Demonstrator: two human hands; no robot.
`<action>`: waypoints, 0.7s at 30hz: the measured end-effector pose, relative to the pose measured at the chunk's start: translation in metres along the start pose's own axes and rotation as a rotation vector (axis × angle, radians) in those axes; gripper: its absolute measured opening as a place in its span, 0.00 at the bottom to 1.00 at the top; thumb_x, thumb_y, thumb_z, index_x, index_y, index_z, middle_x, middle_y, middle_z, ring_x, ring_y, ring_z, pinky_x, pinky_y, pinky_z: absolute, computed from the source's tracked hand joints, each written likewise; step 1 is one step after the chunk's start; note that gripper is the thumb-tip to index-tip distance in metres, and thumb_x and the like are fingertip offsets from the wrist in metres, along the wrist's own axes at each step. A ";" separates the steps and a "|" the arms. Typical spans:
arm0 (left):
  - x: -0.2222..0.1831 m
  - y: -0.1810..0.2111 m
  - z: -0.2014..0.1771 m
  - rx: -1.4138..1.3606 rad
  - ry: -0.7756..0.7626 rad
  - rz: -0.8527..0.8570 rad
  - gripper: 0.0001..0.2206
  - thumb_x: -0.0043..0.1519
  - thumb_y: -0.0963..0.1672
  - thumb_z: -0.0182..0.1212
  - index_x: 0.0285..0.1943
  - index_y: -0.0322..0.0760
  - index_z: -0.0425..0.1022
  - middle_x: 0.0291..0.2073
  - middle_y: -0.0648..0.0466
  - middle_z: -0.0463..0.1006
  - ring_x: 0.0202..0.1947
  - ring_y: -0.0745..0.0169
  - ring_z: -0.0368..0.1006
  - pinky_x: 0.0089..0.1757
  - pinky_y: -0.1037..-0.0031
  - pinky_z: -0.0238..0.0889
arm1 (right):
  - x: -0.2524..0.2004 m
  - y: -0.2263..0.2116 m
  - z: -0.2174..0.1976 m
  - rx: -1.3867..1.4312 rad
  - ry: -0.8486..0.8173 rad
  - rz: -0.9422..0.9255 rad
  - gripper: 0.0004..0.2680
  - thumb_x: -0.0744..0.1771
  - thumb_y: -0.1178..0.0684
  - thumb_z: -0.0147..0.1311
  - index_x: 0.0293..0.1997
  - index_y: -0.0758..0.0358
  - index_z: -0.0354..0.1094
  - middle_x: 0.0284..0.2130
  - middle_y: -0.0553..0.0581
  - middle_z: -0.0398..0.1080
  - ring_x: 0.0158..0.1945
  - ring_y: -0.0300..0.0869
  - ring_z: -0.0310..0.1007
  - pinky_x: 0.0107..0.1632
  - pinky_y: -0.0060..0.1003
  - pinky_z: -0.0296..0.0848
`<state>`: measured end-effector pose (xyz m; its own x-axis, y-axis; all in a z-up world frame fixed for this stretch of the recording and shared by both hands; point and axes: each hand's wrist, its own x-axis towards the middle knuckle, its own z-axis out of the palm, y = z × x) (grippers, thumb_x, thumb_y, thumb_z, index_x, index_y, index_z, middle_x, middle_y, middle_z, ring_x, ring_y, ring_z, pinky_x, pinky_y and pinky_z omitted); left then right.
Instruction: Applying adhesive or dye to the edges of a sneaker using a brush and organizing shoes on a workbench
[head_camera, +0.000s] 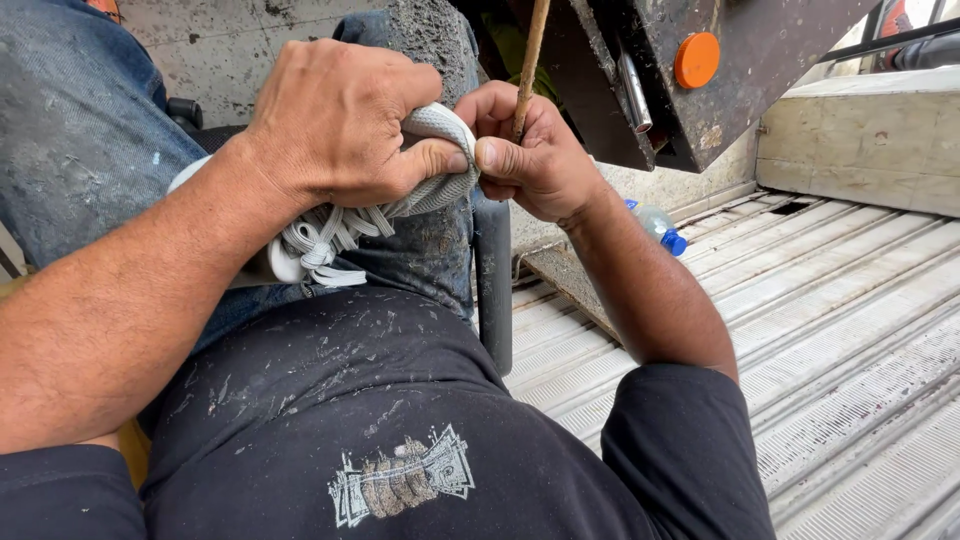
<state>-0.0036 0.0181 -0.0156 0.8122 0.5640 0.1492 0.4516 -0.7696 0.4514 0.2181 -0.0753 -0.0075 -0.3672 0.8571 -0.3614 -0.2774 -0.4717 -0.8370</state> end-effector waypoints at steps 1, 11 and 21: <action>-0.001 0.001 0.000 -0.039 -0.007 -0.037 0.25 0.63 0.65 0.58 0.32 0.50 0.71 0.28 0.61 0.78 0.28 0.44 0.75 0.24 0.50 0.60 | -0.001 0.003 0.002 0.011 0.030 -0.029 0.18 0.63 0.41 0.69 0.48 0.61 0.67 0.28 0.52 0.65 0.23 0.31 0.57 0.21 0.24 0.54; 0.000 0.003 0.005 -0.105 -0.055 -0.192 0.27 0.65 0.65 0.58 0.33 0.44 0.71 0.28 0.56 0.78 0.28 0.33 0.74 0.27 0.45 0.62 | 0.000 0.022 0.001 0.172 0.062 -0.051 0.14 0.68 0.43 0.63 0.52 0.58 0.66 0.19 0.43 0.44 0.19 0.28 0.39 0.22 0.25 0.48; 0.029 -0.024 0.022 -0.139 -0.332 -0.381 0.27 0.69 0.63 0.55 0.44 0.40 0.74 0.39 0.41 0.81 0.41 0.29 0.75 0.42 0.41 0.67 | -0.022 -0.012 -0.036 -0.481 0.636 -0.463 0.21 0.72 0.35 0.38 0.43 0.64 0.72 0.38 0.51 0.69 0.33 0.30 0.67 0.40 0.23 0.67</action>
<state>0.0174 0.0466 -0.0411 0.6833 0.6537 -0.3252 0.7030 -0.4688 0.5348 0.2616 -0.0805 -0.0045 0.2851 0.9584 0.0137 0.1763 -0.0384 -0.9836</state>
